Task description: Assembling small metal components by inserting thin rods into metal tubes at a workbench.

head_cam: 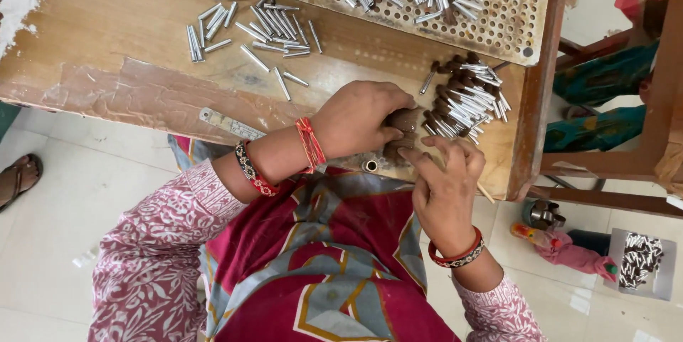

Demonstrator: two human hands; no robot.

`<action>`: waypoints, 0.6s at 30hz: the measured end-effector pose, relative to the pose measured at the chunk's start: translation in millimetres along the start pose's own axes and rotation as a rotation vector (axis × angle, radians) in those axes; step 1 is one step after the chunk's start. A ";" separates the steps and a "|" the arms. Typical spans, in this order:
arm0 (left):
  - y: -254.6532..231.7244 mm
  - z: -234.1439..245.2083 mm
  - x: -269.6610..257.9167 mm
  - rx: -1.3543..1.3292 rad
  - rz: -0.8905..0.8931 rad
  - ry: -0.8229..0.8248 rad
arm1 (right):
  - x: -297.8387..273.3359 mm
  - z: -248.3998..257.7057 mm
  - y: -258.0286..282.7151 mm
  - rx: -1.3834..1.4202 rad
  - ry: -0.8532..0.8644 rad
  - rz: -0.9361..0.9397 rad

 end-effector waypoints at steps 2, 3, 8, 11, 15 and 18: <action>-3.3 -2.1 -2.3 -0.006 0.033 -0.021 | 3.2 1.4 1.2 -0.040 -0.016 0.000; -2.6 -3.9 -3.0 -0.008 0.035 -0.018 | 2.2 1.9 -0.3 -0.039 -0.013 -0.003; -14.3 2.8 -2.9 -0.084 0.026 -0.068 | -5.0 9.3 -1.5 -0.010 0.026 0.012; -14.0 -2.3 -0.7 -0.123 0.007 -0.032 | -7.8 15.0 1.0 0.006 -0.044 0.023; 0.1 -20.6 4.2 -0.064 0.044 -0.018 | -11.6 3.0 -2.2 -0.020 -0.071 0.041; 2.6 -25.0 7.8 -0.010 0.065 -0.014 | -12.0 -0.9 -1.4 -0.052 -0.099 0.074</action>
Point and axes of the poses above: each hand's wrist, its own x-axis towards the middle knuckle, its own z-axis out of the back of the hand, y = z × x, the point moved 4 cm from there along x, towards the middle knuckle, and after that the axes turned 14 degrees about -x, right-handed, at the moved point
